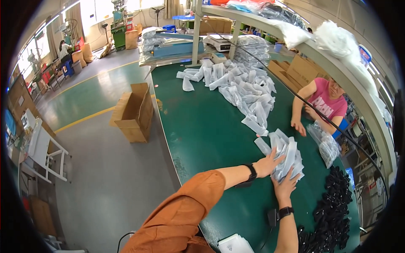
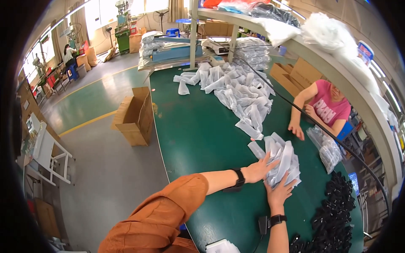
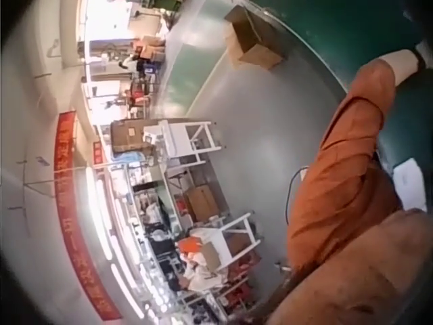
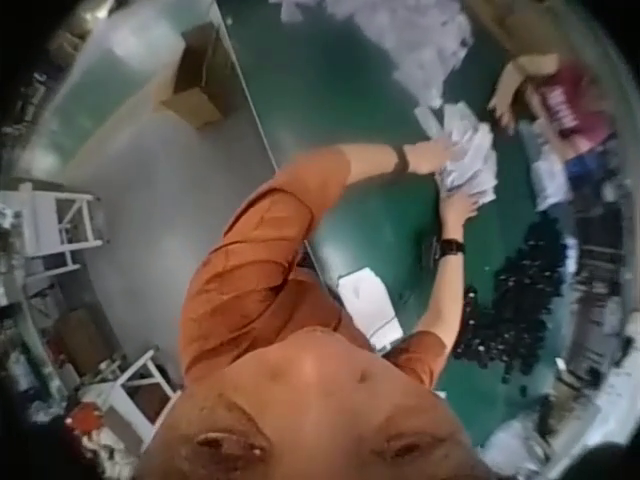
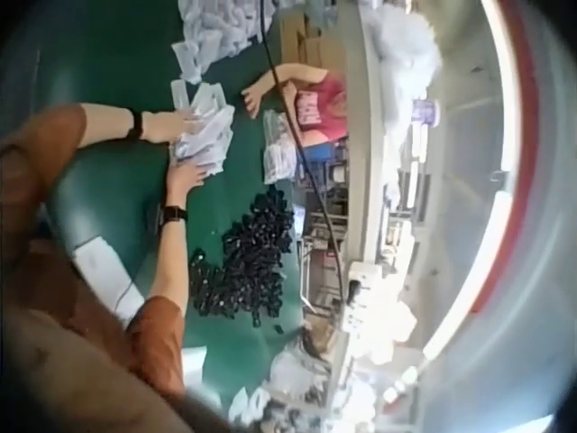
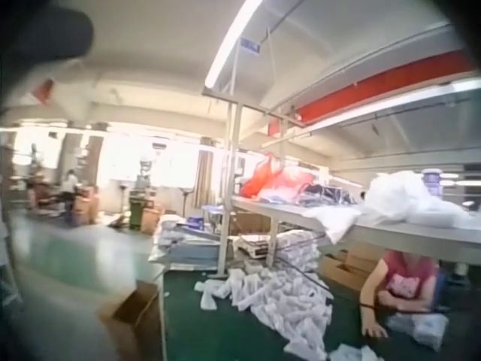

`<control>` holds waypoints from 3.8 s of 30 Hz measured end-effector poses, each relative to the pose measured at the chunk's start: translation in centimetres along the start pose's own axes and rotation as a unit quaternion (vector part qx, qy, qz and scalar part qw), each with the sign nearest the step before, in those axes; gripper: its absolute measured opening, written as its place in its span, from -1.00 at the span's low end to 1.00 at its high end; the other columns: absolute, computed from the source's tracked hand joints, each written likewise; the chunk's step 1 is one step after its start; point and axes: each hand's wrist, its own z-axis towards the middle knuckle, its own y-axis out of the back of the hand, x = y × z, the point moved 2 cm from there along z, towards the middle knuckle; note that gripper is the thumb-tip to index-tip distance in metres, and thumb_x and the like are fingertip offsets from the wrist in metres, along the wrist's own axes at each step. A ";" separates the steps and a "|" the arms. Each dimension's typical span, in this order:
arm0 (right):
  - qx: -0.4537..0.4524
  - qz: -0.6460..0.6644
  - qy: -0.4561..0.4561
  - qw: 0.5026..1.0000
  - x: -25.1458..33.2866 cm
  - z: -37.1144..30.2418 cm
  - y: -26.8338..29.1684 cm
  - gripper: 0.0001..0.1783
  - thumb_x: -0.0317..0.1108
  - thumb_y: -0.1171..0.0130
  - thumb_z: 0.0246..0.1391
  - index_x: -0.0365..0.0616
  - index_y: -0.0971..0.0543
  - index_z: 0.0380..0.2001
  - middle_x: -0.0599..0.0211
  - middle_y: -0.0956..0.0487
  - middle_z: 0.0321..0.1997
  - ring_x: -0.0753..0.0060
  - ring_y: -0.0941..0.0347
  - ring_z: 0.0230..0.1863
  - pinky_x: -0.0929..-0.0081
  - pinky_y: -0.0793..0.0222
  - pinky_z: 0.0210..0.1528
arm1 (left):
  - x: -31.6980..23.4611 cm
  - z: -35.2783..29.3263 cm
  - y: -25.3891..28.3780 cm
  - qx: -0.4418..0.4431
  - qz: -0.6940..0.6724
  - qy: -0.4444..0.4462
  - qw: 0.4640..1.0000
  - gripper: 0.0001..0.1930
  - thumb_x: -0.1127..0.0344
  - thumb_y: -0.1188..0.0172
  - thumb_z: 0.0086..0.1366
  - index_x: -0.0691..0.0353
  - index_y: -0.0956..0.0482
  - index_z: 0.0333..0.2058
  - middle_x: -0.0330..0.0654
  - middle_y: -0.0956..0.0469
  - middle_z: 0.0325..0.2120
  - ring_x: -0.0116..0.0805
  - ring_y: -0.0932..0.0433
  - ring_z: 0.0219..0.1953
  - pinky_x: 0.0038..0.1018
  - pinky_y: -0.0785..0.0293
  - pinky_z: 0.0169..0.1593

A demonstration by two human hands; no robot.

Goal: The person picks up a black cable and a white plastic bag, slides the cable into the bag, and places the bagged cable onto a pile. This process is repeated for several more cables and bags, occasionally moving the growing pile to the side.

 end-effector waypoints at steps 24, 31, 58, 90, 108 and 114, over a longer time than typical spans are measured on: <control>0.081 0.012 0.041 0.996 -9.4 -6.3 6.1 -0.05 -0.07 -0.42 -0.02 -0.24 -0.24 0.35 -0.35 -0.10 0.43 -0.27 -0.02 0.46 0.04 -0.05 0.43 | 0.4 -27.4 8.5 -0.070 0.061 0.012 0.996 -0.20 -0.07 -0.18 0.31 0.31 -0.17 0.35 0.07 -0.07 0.40 -0.06 0.01 0.47 -0.03 0.20 0.48; 0.132 -0.043 0.030 0.990 -4.6 -9.8 7.2 -0.06 0.02 -0.38 -0.02 -0.30 -0.29 0.32 -0.36 -0.15 0.41 -0.25 -0.10 0.44 0.09 -0.08 0.41 | 0.0 -27.0 8.0 -0.161 0.023 0.035 0.986 -0.23 -0.01 -0.24 0.27 0.36 -0.23 0.30 0.08 -0.22 0.33 -0.03 -0.13 0.42 -0.09 0.08 0.47; 0.012 -0.261 -0.079 0.962 -19.4 -17.3 15.8 -0.42 0.17 0.02 0.28 -0.12 -0.60 -0.01 -0.19 -0.60 -0.20 -0.17 -0.56 -0.19 0.06 -0.50 -0.15 | 0.2 -27.1 8.7 -0.220 0.035 0.061 0.973 -0.35 0.03 -0.29 0.24 0.31 -0.40 0.19 -0.01 -0.36 0.24 -0.08 -0.27 0.34 -0.17 -0.13 0.42; -0.135 -0.376 0.027 0.916 -15.5 -25.7 12.3 -0.46 0.15 0.03 0.31 -0.15 -0.58 -0.14 -0.01 -0.59 -0.26 -0.06 -0.56 -0.30 0.10 -0.51 -0.33 | 2.3 -26.6 7.4 -0.223 0.083 0.068 0.969 -0.41 -0.05 -0.21 0.29 0.30 -0.49 0.12 -0.05 -0.39 0.23 -0.10 -0.25 0.35 -0.20 -0.04 0.45; -0.126 -0.316 -0.012 0.940 -17.8 -25.3 10.5 -0.51 0.05 -0.07 0.26 -0.16 -0.52 -0.03 -0.06 -0.51 -0.06 -0.15 -0.47 -0.09 0.01 -0.44 -0.13 | 5.5 -27.3 37.1 -0.396 -0.214 0.202 0.870 0.03 0.26 -0.19 0.34 0.12 0.50 0.44 -0.09 -0.66 -0.50 -0.33 -0.59 -0.67 -0.40 -0.60 -0.43; -0.035 -0.232 -0.113 0.966 -19.2 -24.6 9.8 -0.47 -0.06 -0.04 0.29 -0.21 -0.36 0.15 -0.08 -0.34 0.19 -0.26 -0.32 0.18 -0.15 -0.30 0.10 | 5.3 -27.9 41.1 -0.398 -0.215 0.267 0.851 0.02 0.22 -0.18 0.34 0.20 0.49 0.43 -0.08 -0.68 -0.47 -0.34 -0.59 -0.67 -0.42 -0.59 -0.41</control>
